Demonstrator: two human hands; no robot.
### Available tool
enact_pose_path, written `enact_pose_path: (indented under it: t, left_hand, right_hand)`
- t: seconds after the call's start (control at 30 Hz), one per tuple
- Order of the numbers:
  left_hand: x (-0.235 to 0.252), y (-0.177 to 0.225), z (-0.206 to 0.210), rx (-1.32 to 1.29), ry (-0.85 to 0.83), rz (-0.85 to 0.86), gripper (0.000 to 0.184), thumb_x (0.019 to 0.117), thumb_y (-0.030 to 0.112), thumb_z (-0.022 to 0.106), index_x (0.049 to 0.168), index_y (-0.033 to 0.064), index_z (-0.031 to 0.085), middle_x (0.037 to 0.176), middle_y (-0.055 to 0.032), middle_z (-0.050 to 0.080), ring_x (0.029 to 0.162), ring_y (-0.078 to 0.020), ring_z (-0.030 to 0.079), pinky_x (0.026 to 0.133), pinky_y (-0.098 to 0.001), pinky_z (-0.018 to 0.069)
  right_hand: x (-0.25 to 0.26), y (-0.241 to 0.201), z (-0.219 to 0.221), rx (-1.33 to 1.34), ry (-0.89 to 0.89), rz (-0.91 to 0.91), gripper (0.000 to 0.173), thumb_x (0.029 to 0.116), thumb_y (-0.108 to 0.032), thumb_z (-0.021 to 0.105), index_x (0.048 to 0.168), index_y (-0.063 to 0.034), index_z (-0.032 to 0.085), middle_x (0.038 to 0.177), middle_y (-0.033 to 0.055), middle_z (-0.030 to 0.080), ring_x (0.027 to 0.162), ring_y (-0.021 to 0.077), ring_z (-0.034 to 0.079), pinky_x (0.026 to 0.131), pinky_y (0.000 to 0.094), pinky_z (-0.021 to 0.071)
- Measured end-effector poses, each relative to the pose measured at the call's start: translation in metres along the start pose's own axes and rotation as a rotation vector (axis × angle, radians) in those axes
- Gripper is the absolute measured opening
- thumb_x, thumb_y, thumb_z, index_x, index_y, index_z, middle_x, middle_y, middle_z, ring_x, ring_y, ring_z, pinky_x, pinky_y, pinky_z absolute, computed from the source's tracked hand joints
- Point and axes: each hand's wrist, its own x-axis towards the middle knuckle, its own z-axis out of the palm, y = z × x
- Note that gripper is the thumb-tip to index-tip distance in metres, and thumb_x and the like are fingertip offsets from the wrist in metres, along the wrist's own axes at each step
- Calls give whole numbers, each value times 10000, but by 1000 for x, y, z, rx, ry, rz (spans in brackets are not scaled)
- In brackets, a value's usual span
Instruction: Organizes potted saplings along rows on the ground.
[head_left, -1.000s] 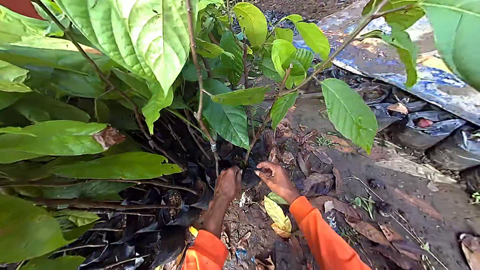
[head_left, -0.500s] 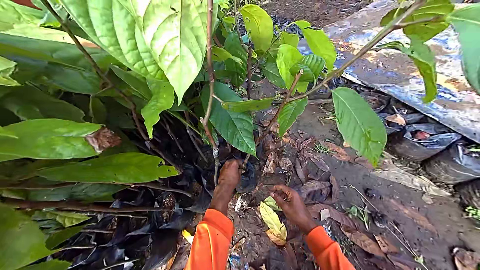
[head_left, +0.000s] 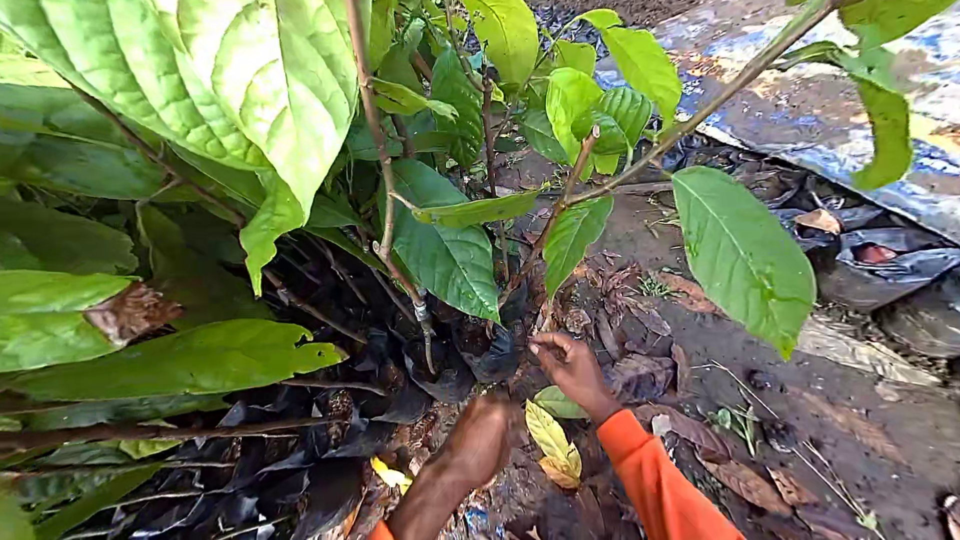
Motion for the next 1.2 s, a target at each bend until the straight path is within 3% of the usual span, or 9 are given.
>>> enact_pose_path:
  t: [0.1, 0.23, 0.37, 0.53, 0.63, 0.77, 0.9, 1.07, 1.2]
  left_hand:
    - [-23, 4, 50, -124, -280, 207, 90, 927, -15, 670, 970, -64, 732, 994, -254, 704, 987, -410, 689, 913, -564, 536]
    - [-37, 8, 98, -9, -494, 30, 583, 874, 52, 752, 1430, 96, 582, 1405, -258, 560, 1227, -469, 591, 940, -648, 515]
    - [-48, -1, 74, 23, -339, -80, 229, 972, 206, 662, 1075, 16, 739, 1079, -215, 728, 1058, -410, 691, 886, -633, 527]
    - [-64, -38, 15, 11, -246, -309, 262, 995, 223, 636, 1188, 63, 712, 1084, -171, 734, 1033, -356, 702, 923, -596, 530]
    - [-67, -46, -17, -14, 71, -525, 259, 1026, 200, 580, 1189, 48, 712, 1081, -171, 735, 1037, -341, 708, 950, -566, 537]
    - [-49, -67, -41, -17, 439, -477, 260, 998, 72, 584, 1231, 15, 686, 1158, -166, 688, 994, -264, 695, 939, -415, 559]
    - [-22, -83, -52, -1, 290, -482, 440, 967, 185, 663, 1390, 81, 603, 1385, -162, 575, 1015, -255, 670, 934, -406, 549]
    - [-16, -98, -40, -63, 383, -439, 337, 966, 201, 667, 1264, 44, 665, 1140, -147, 674, 897, -245, 666, 874, -417, 548]
    - [-22, -91, -34, 30, 352, -512, 329, 980, 158, 630, 1284, 34, 645, 1179, -151, 697, 1100, -297, 672, 1002, -490, 515]
  right_hand:
    - [50, -35, 7, -120, -119, -82, 249, 1013, -158, 612, 1157, 16, 716, 1063, 169, 723, 902, 203, 688, 864, 372, 559]
    - [112, -55, 31, -544, -521, -110, 369, 1004, -352, 657, 1207, -50, 717, 1211, 186, 700, 1187, 333, 634, 1073, 536, 442]
    - [132, -56, 58, -840, -671, -204, 458, 1001, -445, 631, 1238, -57, 684, 1252, 201, 677, 1254, 375, 596, 1081, 584, 417]
    - [135, -37, 60, -691, -599, -271, 328, 1068, -286, 518, 1162, -37, 709, 1151, 195, 708, 1146, 360, 651, 1025, 563, 460]
    - [112, -36, 38, -321, -267, -162, 279, 1037, -230, 593, 1121, -2, 730, 1030, 182, 723, 983, 291, 684, 956, 502, 516]
    - [42, -17, -6, -80, -188, -86, 226, 964, -194, 618, 979, 18, 696, 752, 65, 624, 612, 128, 571, 617, 346, 519]
    - [-32, -19, 1, -262, -796, 4, 402, 938, -202, 726, 1286, -7, 672, 984, 193, 703, 864, 309, 673, 852, 525, 545]
    - [-28, -62, 65, -303, -442, -211, 301, 1024, -186, 570, 1242, -26, 703, 1160, 183, 697, 1053, 294, 691, 977, 454, 546]
    - [16, -94, 107, -558, -527, -138, 300, 1018, -45, 499, 1274, 19, 643, 1396, 204, 571, 1205, 349, 628, 1025, 489, 509]
